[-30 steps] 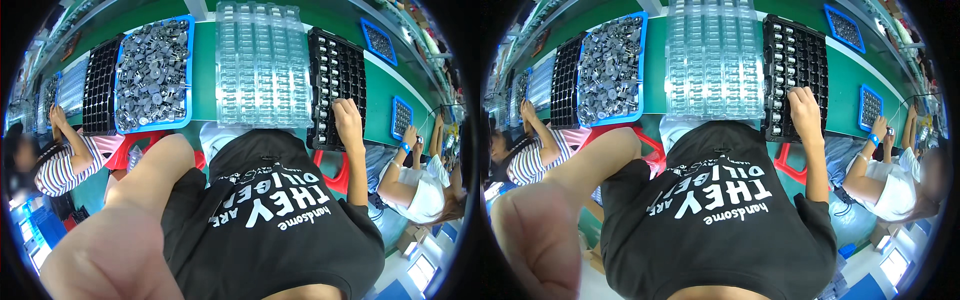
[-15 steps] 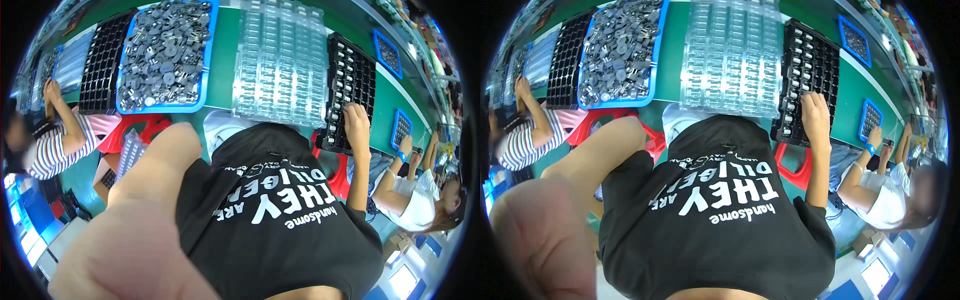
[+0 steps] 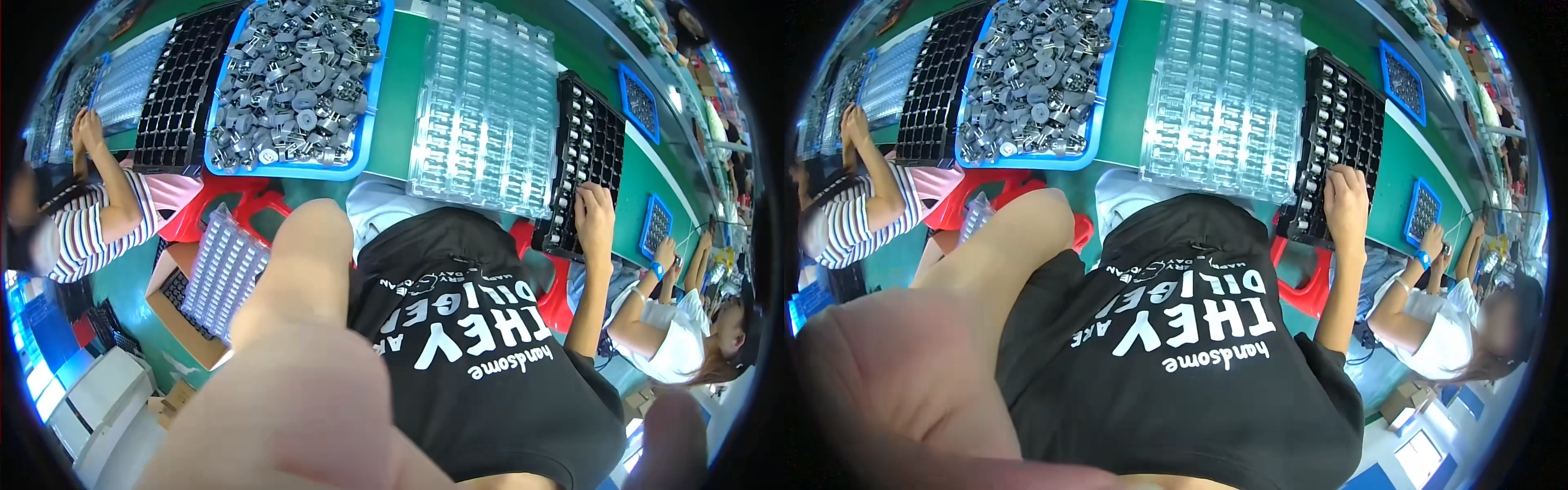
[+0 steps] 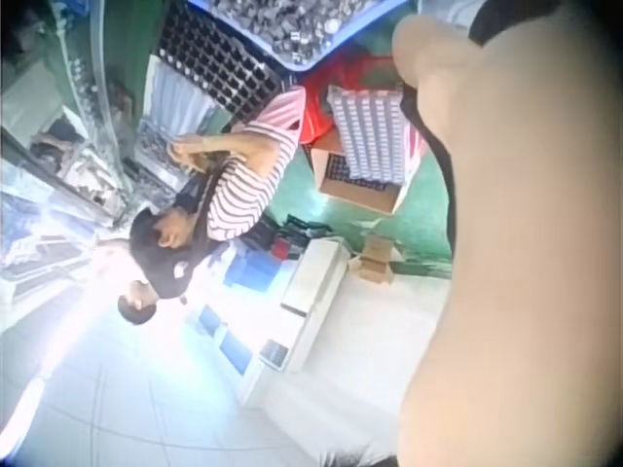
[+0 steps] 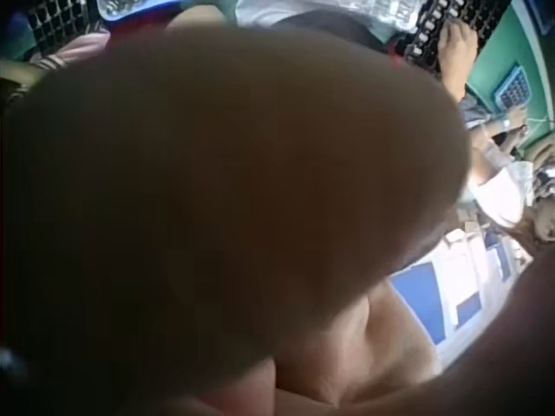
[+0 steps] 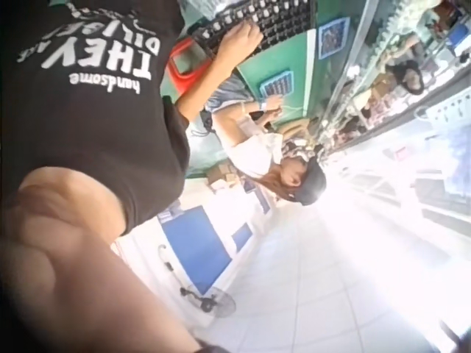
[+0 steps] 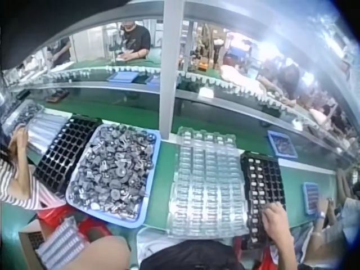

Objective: Picking up small electronic components from a blue bin and placing them into a clear plastic tray.

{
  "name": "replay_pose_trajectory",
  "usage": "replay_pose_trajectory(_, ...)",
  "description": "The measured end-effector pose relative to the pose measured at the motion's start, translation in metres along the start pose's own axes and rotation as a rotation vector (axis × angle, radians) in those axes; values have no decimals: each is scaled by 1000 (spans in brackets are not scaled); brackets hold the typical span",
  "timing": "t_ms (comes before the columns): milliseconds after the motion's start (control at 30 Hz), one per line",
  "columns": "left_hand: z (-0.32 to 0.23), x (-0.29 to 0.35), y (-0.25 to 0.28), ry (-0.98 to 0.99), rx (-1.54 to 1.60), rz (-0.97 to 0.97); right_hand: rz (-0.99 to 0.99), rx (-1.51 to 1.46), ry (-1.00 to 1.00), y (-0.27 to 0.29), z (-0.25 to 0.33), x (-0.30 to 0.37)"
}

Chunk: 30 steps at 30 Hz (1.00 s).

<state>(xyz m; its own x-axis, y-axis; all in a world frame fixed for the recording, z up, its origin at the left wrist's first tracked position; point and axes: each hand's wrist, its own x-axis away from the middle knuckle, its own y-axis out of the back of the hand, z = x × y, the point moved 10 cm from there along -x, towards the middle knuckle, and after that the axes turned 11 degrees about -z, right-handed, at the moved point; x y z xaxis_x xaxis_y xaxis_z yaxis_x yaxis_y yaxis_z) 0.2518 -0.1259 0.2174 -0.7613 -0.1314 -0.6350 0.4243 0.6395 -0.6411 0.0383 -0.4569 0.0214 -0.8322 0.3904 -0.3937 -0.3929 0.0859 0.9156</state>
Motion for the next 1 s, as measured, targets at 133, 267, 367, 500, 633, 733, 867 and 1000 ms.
replay_pose_trajectory(133, 15, -9, 9, 33, 72, -11, -88, 12, 2, 5, -1, 9)
replay_pose_trajectory(267, -4, -8, 3, 14, 171, -28, -127, 6, -24, 5, 0, 18)
replay_pose_trajectory(367, -28, -2, 2, 0, 247, -40, -161, -20, -73, 11, 0, 24)
replay_pose_trajectory(500, -56, 7, 6, -23, 335, -72, -327, 20, -129, 45, 9, 36)
replay_pose_trajectory(633, -65, 9, 13, -17, 408, -70, -640, 180, -201, 83, -11, 74)
replay_pose_trajectory(733, -85, 8, 29, 64, 438, -42, -744, 153, -483, 103, -35, 133)
replay_pose_trajectory(867, -86, 8, 13, 132, 519, -3, -847, 153, -813, 93, -63, 236)
replay_pose_trajectory(1000, -76, 15, 7, 192, 634, 55, -763, 206, -1055, 33, -60, 335)
